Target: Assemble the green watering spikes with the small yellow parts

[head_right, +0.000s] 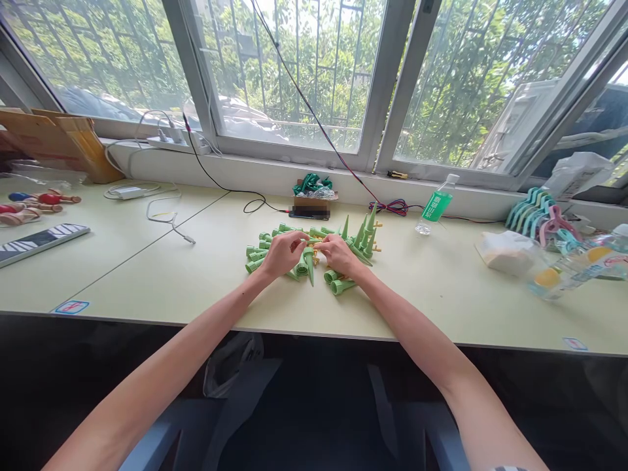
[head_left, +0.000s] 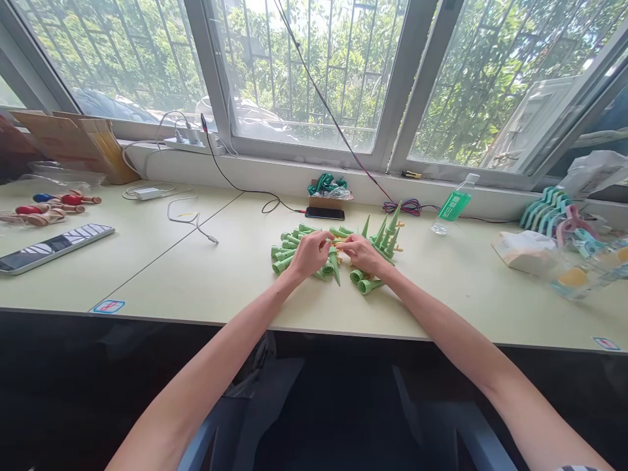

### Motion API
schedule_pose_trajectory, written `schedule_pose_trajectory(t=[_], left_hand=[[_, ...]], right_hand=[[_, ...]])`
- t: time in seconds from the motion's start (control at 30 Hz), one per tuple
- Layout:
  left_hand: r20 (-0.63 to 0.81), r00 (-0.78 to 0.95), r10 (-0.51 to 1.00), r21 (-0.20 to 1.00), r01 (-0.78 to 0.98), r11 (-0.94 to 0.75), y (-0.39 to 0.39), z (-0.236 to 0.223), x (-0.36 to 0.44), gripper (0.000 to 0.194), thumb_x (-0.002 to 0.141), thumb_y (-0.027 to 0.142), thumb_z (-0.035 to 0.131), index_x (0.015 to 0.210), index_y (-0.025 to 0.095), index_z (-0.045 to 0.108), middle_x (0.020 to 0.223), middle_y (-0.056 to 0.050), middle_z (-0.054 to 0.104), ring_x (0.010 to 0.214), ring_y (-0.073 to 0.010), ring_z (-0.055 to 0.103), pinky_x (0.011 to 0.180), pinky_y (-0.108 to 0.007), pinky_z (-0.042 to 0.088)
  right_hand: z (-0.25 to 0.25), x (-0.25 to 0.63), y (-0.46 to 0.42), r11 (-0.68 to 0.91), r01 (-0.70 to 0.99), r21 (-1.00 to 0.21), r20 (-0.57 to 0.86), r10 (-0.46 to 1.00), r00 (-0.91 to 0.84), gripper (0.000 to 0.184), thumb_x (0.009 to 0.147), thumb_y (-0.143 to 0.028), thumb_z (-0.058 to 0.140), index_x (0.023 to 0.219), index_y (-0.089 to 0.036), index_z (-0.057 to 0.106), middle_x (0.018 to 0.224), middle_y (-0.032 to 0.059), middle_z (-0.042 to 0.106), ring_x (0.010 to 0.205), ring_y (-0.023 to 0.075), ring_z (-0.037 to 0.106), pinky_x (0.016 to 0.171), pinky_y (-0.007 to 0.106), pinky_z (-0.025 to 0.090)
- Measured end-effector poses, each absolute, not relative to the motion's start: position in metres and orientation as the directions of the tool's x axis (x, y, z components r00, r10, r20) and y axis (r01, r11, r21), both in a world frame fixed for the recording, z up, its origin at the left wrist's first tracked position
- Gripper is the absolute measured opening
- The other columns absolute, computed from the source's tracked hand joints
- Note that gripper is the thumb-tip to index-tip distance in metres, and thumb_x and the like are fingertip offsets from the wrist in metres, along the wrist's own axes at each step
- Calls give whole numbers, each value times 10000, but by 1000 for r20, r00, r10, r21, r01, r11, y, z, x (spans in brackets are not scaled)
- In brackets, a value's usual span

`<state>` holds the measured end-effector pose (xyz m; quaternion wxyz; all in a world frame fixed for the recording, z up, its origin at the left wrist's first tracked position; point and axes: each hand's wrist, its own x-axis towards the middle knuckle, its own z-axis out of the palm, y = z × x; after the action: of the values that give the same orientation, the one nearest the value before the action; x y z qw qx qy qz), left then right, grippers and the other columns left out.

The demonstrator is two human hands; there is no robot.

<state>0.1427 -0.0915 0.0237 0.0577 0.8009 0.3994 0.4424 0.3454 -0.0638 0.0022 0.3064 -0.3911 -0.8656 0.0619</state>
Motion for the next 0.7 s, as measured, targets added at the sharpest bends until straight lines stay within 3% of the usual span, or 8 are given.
schedule_pose_trajectory(t=[0.13,0.47,0.7], left_hand=[[660,318,681,457,550,-699,-92,23,143,213,902,159,501,949,177,708,970,-59,656,590,-105,528,637,-270,470],[607,372,702,443,575,-688,-92,22,143,140,887,243,587,873,173,708,867,-50,683,651,-142,569,648,-289,469],[559,367,743,453,615,-645,-93,22,144,182,862,279,643,983,169,722,928,-63,683,699,-167,601,680,-317,493]], right_hand=[[2,346,-65,690,635,-347,481,712,-512,262,948,-165,535,991,-214,789,947,104,606,924,218,569,868,412,484],[4,348,-65,669,650,-360,472,732,-492,168,881,-152,614,926,-194,771,963,103,622,921,222,586,882,425,484],[4,350,-65,661,662,-353,469,737,-486,143,869,-161,627,869,-203,764,948,92,611,955,232,569,884,423,473]])
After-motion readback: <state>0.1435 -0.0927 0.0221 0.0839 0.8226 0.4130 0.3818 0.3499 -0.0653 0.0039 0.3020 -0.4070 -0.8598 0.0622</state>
